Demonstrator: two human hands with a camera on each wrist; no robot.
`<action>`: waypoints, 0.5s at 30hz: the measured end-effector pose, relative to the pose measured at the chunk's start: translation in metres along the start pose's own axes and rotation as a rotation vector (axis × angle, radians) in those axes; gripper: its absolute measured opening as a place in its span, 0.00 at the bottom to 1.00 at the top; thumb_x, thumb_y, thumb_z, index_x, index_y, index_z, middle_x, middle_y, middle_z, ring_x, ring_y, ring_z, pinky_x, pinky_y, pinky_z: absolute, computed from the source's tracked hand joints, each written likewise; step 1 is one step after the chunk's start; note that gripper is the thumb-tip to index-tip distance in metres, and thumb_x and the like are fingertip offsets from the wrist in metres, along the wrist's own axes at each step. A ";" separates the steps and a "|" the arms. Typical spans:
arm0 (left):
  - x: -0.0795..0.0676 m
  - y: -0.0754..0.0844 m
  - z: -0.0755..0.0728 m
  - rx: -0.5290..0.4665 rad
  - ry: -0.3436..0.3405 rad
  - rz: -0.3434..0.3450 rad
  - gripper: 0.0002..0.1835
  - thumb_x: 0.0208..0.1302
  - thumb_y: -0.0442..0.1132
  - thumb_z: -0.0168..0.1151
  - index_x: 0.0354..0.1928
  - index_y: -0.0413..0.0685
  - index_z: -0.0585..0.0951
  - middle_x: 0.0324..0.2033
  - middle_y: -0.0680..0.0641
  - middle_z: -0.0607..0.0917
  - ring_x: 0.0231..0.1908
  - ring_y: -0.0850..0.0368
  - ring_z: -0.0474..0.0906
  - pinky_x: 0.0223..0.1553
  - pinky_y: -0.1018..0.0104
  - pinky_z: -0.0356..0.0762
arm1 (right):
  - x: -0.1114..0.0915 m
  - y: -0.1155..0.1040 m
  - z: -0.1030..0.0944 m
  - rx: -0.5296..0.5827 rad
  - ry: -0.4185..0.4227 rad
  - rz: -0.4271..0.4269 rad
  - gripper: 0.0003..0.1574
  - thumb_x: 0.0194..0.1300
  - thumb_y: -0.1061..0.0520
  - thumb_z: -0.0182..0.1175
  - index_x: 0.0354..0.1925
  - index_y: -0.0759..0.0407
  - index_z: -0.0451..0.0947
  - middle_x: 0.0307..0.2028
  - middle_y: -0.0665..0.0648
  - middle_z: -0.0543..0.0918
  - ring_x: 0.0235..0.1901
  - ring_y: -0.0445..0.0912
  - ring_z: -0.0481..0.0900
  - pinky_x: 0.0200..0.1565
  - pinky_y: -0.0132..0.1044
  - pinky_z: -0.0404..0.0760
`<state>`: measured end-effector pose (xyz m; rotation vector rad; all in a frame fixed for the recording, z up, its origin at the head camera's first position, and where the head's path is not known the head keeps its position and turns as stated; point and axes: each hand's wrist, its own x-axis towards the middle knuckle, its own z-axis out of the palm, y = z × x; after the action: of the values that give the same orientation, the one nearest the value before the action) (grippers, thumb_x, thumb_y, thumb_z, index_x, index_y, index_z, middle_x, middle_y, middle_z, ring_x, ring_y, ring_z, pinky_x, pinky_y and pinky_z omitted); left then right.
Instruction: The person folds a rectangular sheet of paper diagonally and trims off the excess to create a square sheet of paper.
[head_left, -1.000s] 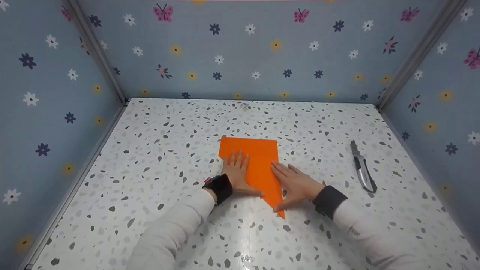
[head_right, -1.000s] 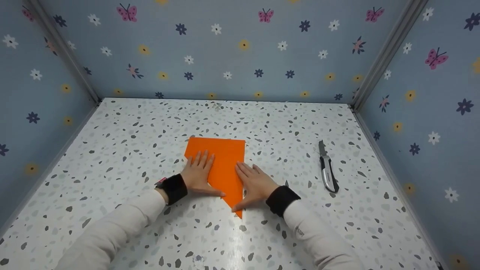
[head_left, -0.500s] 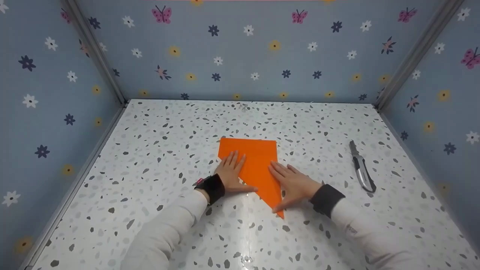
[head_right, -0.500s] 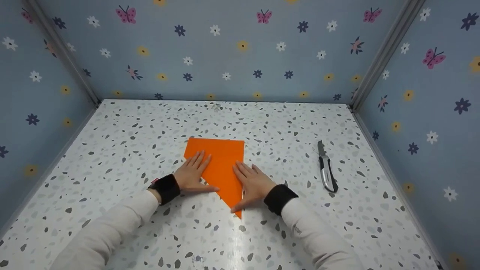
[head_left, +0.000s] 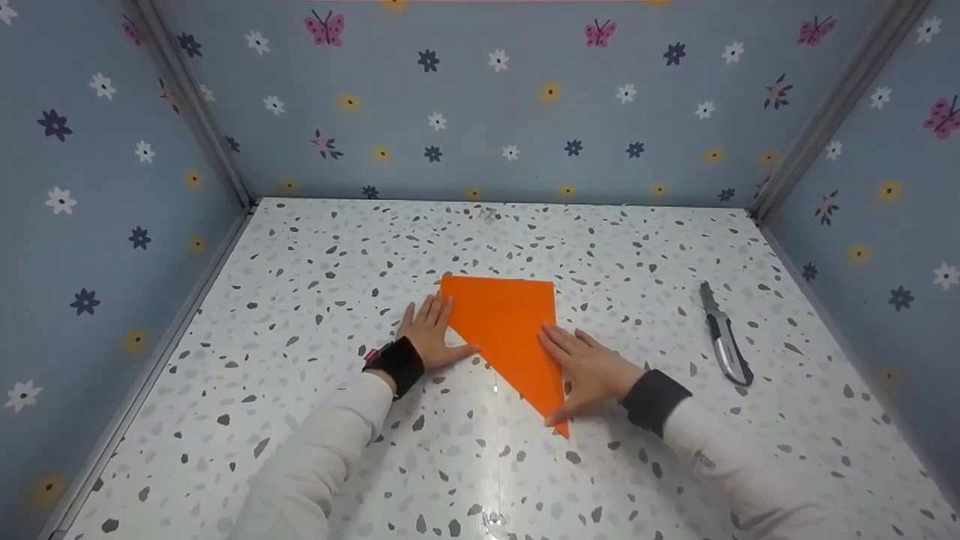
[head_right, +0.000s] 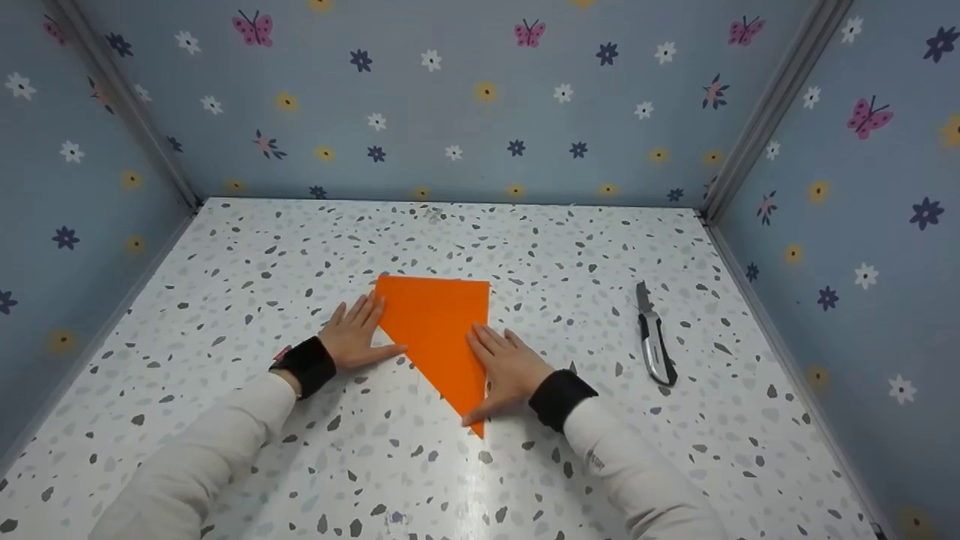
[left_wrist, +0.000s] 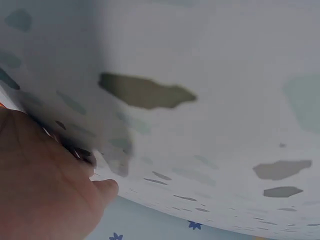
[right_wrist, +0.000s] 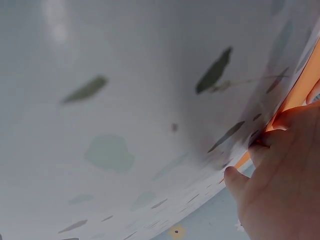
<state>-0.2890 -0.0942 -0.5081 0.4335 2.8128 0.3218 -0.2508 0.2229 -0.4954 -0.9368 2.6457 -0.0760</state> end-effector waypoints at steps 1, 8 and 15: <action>0.003 -0.003 0.002 0.012 -0.006 -0.009 0.59 0.66 0.78 0.44 0.83 0.44 0.41 0.84 0.40 0.40 0.84 0.42 0.37 0.83 0.40 0.33 | 0.000 0.000 0.000 0.000 0.000 0.002 0.92 0.41 0.07 0.59 0.83 0.53 0.32 0.84 0.55 0.34 0.85 0.50 0.37 0.84 0.55 0.41; 0.012 -0.004 0.008 0.079 -0.006 -0.048 0.47 0.77 0.67 0.36 0.83 0.46 0.38 0.84 0.42 0.38 0.84 0.43 0.35 0.83 0.39 0.30 | 0.000 -0.001 -0.001 -0.001 0.000 0.004 0.91 0.41 0.07 0.59 0.83 0.53 0.32 0.84 0.55 0.35 0.85 0.50 0.37 0.83 0.55 0.41; -0.013 0.012 -0.011 0.035 0.028 -0.051 0.50 0.74 0.68 0.45 0.82 0.42 0.46 0.83 0.40 0.45 0.84 0.42 0.42 0.83 0.39 0.35 | 0.000 0.000 -0.001 0.004 0.001 -0.011 0.91 0.42 0.09 0.62 0.83 0.55 0.34 0.84 0.57 0.36 0.85 0.52 0.39 0.83 0.57 0.44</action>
<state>-0.2776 -0.0887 -0.4920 0.3675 2.8552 0.2703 -0.2512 0.2225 -0.4949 -0.9507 2.6406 -0.0846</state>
